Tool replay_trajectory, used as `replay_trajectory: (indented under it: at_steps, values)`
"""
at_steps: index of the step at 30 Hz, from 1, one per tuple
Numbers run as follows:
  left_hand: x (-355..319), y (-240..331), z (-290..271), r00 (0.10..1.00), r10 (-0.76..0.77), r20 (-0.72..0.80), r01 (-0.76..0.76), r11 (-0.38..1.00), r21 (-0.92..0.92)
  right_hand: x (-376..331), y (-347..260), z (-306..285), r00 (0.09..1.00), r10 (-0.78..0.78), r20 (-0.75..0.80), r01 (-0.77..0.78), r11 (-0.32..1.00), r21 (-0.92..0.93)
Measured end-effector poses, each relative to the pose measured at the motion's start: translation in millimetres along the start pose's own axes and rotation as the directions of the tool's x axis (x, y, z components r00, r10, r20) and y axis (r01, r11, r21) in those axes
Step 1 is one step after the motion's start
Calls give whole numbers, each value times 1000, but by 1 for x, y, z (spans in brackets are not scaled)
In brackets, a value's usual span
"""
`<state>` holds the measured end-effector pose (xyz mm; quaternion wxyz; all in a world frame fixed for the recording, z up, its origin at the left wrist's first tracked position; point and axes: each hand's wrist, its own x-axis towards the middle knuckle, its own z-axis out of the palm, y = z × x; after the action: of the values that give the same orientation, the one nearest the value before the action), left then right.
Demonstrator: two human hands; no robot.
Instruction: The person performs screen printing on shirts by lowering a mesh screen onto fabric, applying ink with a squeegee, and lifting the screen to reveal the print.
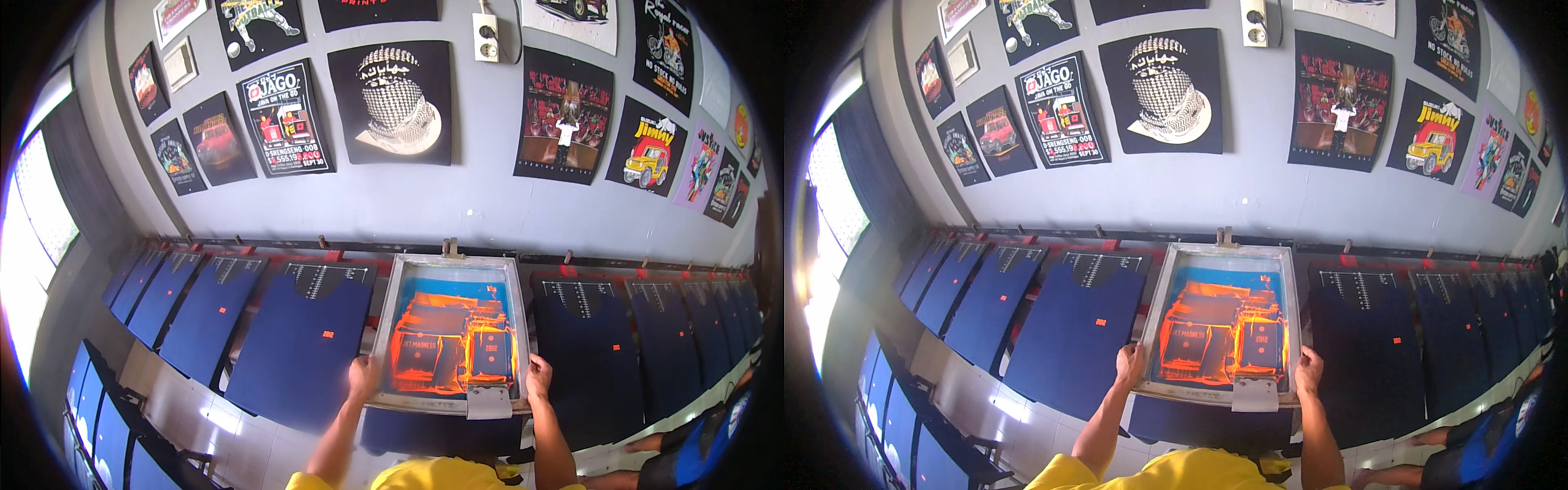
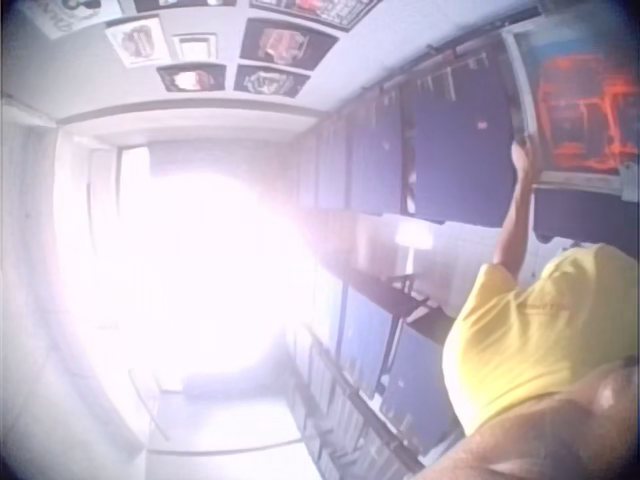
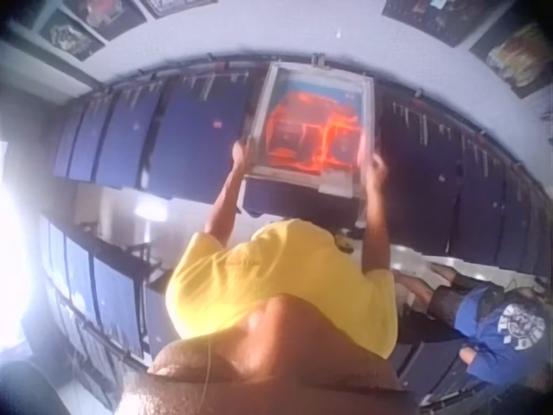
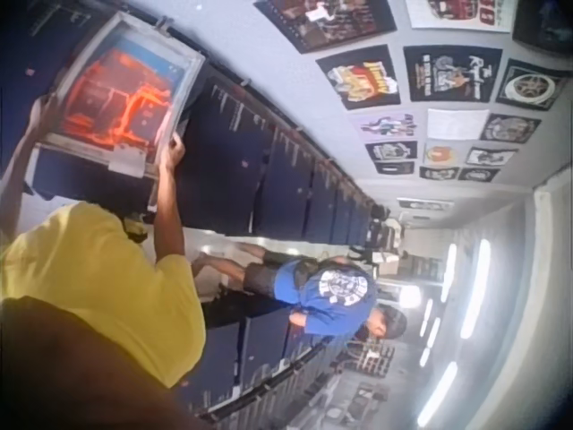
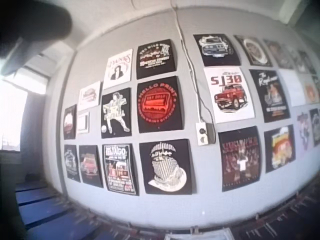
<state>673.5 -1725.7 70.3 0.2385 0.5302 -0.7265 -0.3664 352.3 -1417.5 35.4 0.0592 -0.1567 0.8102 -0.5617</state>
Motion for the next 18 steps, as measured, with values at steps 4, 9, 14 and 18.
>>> replay_trajectory:
  at_steps: [4,9,14,18]
  values:
    - [10,7,1,997,-40,61,42,998,-36,11,12,5,1000,-5,-19,4,1000,-10]
    - [11,-5,8,1000,8,30,-6,997,-73,14,19,11,999,6,-41,-6,1000,24]
    - [12,-1,3,994,-42,102,47,998,-46,13,14,10,1000,-24,4,24,998,-54]
    - [22,-21,11,993,16,120,-30,993,118,9,15,16,998,-61,-26,56,983,-173]
